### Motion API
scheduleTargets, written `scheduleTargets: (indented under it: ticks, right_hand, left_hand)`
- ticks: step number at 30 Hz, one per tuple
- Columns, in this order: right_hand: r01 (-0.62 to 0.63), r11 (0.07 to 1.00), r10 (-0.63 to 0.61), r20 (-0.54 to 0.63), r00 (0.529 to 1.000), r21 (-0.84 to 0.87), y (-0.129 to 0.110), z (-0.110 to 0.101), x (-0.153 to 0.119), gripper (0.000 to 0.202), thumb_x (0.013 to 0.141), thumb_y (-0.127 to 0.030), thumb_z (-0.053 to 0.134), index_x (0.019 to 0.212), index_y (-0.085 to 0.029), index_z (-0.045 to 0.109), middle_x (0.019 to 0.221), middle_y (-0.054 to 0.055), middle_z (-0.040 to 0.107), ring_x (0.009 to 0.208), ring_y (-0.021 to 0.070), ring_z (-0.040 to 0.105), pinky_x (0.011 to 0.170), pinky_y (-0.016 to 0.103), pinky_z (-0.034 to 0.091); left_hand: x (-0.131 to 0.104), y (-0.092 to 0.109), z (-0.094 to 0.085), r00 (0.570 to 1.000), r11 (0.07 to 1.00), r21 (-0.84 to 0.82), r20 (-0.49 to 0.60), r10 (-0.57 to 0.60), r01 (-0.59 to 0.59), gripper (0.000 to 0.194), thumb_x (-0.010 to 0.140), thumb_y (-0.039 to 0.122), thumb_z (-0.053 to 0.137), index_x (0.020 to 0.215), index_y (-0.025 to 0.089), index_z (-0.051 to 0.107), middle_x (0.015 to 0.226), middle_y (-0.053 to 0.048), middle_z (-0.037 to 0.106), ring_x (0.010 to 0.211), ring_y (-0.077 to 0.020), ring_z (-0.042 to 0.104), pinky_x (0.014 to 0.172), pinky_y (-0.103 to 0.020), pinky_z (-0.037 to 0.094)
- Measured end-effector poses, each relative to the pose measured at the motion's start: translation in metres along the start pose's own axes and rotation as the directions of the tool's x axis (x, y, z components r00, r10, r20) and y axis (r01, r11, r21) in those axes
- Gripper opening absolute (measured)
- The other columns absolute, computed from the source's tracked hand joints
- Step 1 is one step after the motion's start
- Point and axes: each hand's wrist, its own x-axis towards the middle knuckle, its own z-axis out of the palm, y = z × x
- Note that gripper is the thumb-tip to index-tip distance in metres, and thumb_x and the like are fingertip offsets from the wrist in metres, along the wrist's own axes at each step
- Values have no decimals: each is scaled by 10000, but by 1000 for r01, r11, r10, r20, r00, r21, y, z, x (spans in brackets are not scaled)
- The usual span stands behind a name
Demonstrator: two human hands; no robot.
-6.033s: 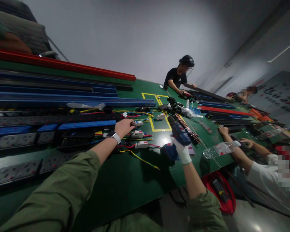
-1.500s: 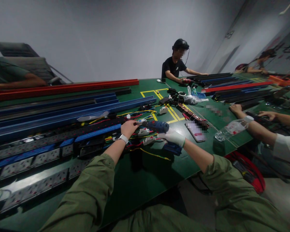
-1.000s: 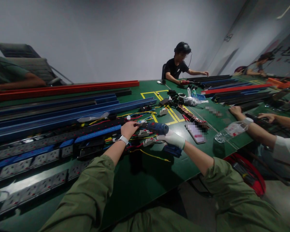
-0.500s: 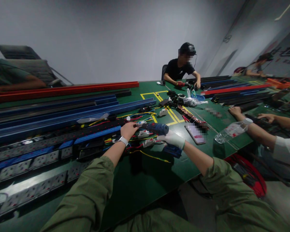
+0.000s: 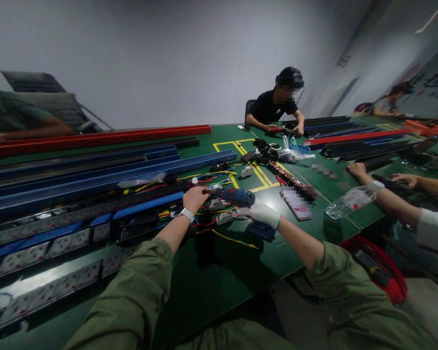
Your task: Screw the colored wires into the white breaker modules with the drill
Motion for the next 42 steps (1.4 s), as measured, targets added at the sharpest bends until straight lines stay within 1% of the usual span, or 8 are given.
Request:
scheduleTargets:
  ticks: [5,8,15,21,24,30,37,42]
  right_hand:
    - [-20,1000,19,-32,999,-19,-3,1,-2,418,806,-263,664,1215,-185,638,567,-72,512,419,77,416,406,186,385]
    - [17,1000,-17,-7,1000,-14,-6,1,-5,447,811,-250,651,1252,-181,626,554,-73,504,426,80,414,406,182,369]
    - [56,998,-56,-1,998,3,-6,4,-6,568,810,-274,660,1367,-222,566,645,-59,559,461,74,426,418,178,359]
    - [10,1000,-10,-49,999,-3,-6,5,-7,495,816,-253,661,1301,-188,589,633,-59,539,461,69,429,434,176,368]
    - [-19,1000,19,-44,999,-15,-6,4,-7,414,830,-244,655,1233,-158,620,607,-54,527,467,73,444,438,175,369]
    - [25,999,-26,-18,999,-40,-5,1,-4,475,824,-261,667,1285,-161,611,626,-48,551,473,77,436,433,176,379]
    - [17,999,-18,-20,1000,-44,-3,-1,-2,432,807,-296,676,1215,-154,657,683,-16,618,470,82,447,442,199,406]
    - [2,1000,-3,-23,1000,-19,-3,0,-2,445,820,-303,660,1239,-154,642,584,-48,548,452,85,443,435,190,384]
  left_hand:
    - [-1,2,-1,1000,1000,6,6,0,-1,382,863,563,586,1136,357,757,1183,-9,744,1096,-257,666,864,-329,516]
    - [-1,4,-2,1000,1000,13,-3,0,0,375,868,553,588,1136,354,758,1188,-7,742,1103,-257,664,861,-328,519]
    - [-3,7,-5,1000,1000,5,1,-25,25,374,858,555,608,1127,349,765,1187,-14,743,1094,-255,668,852,-316,517]
    - [-3,8,-8,999,1000,6,17,-31,31,350,853,488,635,1151,350,756,1218,-11,731,1106,-239,663,868,-299,511]
    - [-3,7,-7,1000,1000,3,4,-24,24,361,857,524,620,1137,346,762,1201,-14,738,1098,-245,666,862,-308,514]
    - [-3,6,-6,1000,1000,1,1,-11,11,351,859,514,620,1136,352,761,1196,-12,740,1091,-245,669,856,-309,516]
    - [-2,5,-3,1000,1000,-1,-15,-11,11,369,857,544,605,1137,358,760,1181,-16,745,1082,-256,675,870,-332,520]
    - [-2,4,-2,1000,1000,7,-4,-15,15,334,849,490,621,1129,371,760,1196,-4,739,1086,-247,674,878,-326,519]
